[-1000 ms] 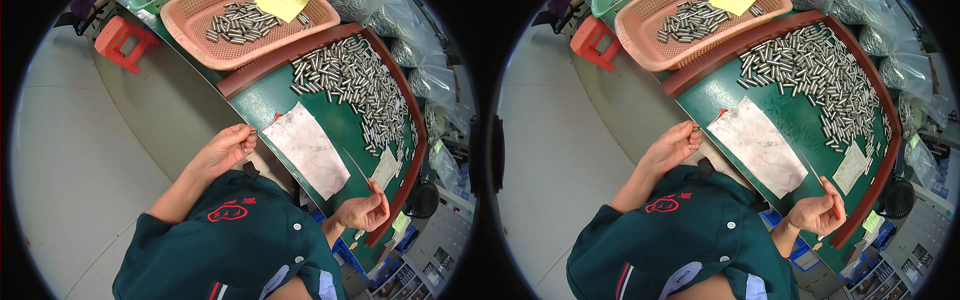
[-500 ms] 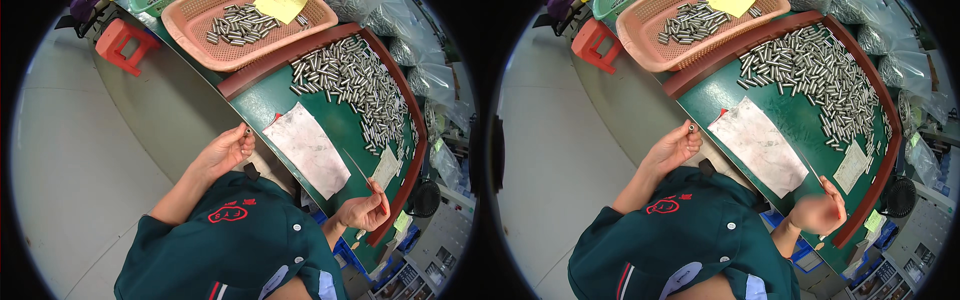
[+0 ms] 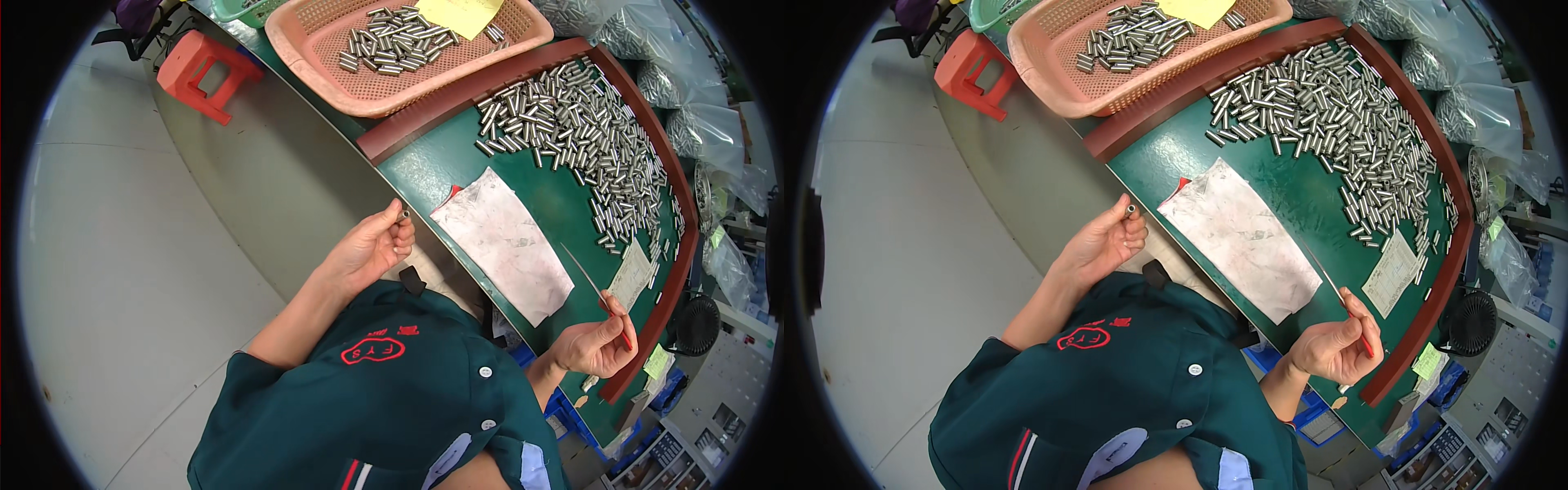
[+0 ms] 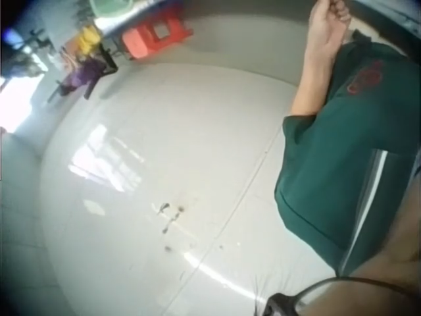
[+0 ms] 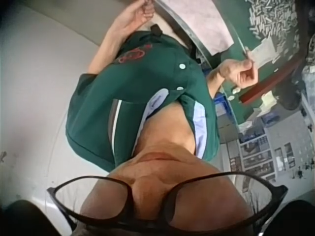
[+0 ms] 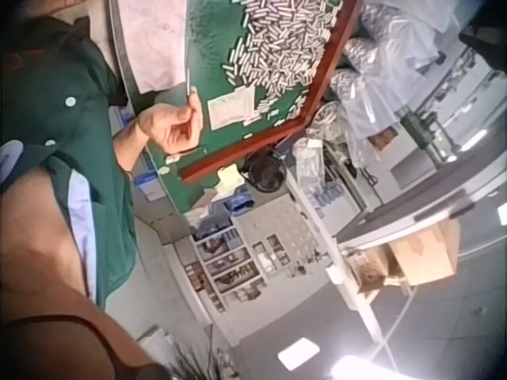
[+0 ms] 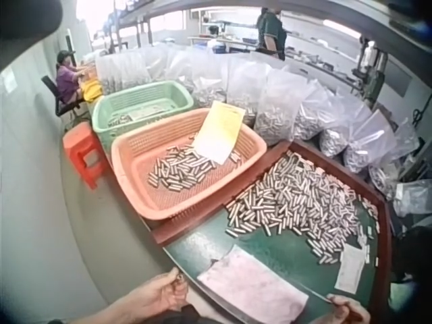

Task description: Manually inspect and clean the interior of small cylindrical metal components using a thin probe tool.

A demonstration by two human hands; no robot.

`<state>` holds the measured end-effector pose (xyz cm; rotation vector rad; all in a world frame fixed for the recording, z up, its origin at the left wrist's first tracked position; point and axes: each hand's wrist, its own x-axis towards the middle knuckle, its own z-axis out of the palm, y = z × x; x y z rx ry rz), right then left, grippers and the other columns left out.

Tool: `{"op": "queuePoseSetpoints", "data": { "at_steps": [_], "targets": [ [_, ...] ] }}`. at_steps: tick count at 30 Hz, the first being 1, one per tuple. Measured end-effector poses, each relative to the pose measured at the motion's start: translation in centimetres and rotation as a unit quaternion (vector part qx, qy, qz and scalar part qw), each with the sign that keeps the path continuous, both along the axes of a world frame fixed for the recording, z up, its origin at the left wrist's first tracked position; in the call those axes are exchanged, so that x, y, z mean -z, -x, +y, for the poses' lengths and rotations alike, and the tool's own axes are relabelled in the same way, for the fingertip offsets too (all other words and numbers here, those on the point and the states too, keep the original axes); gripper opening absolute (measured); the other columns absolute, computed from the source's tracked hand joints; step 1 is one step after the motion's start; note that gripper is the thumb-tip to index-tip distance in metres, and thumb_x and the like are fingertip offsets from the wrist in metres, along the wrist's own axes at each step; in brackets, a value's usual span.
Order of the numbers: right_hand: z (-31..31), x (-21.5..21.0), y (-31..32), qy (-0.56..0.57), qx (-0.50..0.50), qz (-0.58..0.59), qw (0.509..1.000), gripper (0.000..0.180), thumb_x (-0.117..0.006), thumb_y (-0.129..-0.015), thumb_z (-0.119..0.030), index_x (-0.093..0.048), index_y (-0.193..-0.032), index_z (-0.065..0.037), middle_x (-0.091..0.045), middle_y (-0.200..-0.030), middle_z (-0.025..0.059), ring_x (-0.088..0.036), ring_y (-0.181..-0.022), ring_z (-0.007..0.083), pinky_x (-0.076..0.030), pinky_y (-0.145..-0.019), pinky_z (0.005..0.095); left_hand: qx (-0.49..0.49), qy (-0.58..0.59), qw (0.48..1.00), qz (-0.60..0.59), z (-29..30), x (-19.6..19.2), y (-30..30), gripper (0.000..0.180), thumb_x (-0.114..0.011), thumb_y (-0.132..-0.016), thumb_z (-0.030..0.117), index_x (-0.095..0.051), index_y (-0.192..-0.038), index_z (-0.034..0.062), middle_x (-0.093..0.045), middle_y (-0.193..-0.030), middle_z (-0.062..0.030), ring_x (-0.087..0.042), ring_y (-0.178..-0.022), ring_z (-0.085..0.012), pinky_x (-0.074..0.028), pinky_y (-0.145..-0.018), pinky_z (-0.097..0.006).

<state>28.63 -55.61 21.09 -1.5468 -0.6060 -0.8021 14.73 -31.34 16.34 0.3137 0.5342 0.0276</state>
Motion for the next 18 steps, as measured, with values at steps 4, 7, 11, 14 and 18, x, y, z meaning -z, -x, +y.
{"op": "queuePoseSetpoints", "data": {
  "at_steps": [4, 7, 11, 14, 18],
  "targets": [
    [-0.07, -0.02, 0.0, 0.004, -0.002, 0.002, 1.0, 0.012, -0.052, -0.086, -0.006, -0.045, -0.09, 0.004, -0.058, -0.073, 0.0205, -0.059, -0.063, 0.025, -0.055, -0.058, 0.037, -0.002, -0.028, 0.999, -0.045, 0.06, 0.37, 0.22, 0.026, -0.049, -0.09, 0.03, -0.05, -0.081, 0.0055, -0.045, -0.069, -0.0012, -0.04, -0.063, -0.0086, -0.035, -0.057, -0.021],
    [-0.12, -0.06, 0.01, 0.003, -0.001, 0.002, 1.0, 0.012, -0.052, -0.086, -0.006, -0.045, -0.09, 0.004, -0.058, -0.073, 0.0206, -0.059, -0.063, 0.025, -0.055, -0.058, 0.0368, 0.027, -0.069, 0.992, -0.105, 0.14, 0.26, 0.24, 0.026, -0.05, -0.09, 0.028, -0.051, -0.082, 0.004, -0.046, -0.07, -0.0019, -0.039, -0.063, -0.0092, -0.034, -0.057, -0.021],
    [-0.19, 0.03, 0.0, 0.007, -0.001, 0.002, 1.0, 0.012, -0.052, -0.086, -0.005, -0.045, -0.089, 0.004, -0.058, -0.073, 0.0207, -0.059, -0.063, 0.0252, -0.055, -0.057, 0.0363, 0.055, -0.075, 0.986, -0.139, 0.16, 0.5, 0.21, 0.026, -0.05, -0.089, 0.028, -0.051, -0.082, 0.0028, -0.046, -0.07, -0.0026, -0.038, -0.062, -0.0104, -0.034, -0.059, -0.022],
    [-0.21, 0.02, 0.0, 0.007, 0.0, 0.003, 1.0, 0.011, -0.052, -0.086, -0.005, -0.045, -0.089, 0.004, -0.058, -0.073, 0.0208, -0.06, -0.063, 0.0254, -0.056, -0.057, 0.0361, 0.064, -0.076, 0.985, -0.139, 0.22, 0.61, 0.21, 0.027, -0.05, -0.089, 0.028, -0.051, -0.082, 0.0027, -0.045, -0.07, -0.0027, -0.037, -0.062, -0.0106, -0.034, -0.059, -0.022],
    [-0.12, -0.13, 0.02, 0.007, -0.004, 0.0, 1.0, 0.01, -0.052, -0.086, -0.004, -0.046, -0.089, 0.004, -0.058, -0.073, 0.021, -0.06, -0.064, 0.0255, -0.056, -0.057, 0.0357, 0.067, -0.076, 0.986, -0.133, 0.34, 0.82, 0.27, 0.026, -0.05, -0.089, 0.028, -0.051, -0.083, 0.0027, -0.045, -0.07, -0.0024, -0.037, -0.063, -0.0106, -0.034, -0.059, -0.023]
  ]
}}
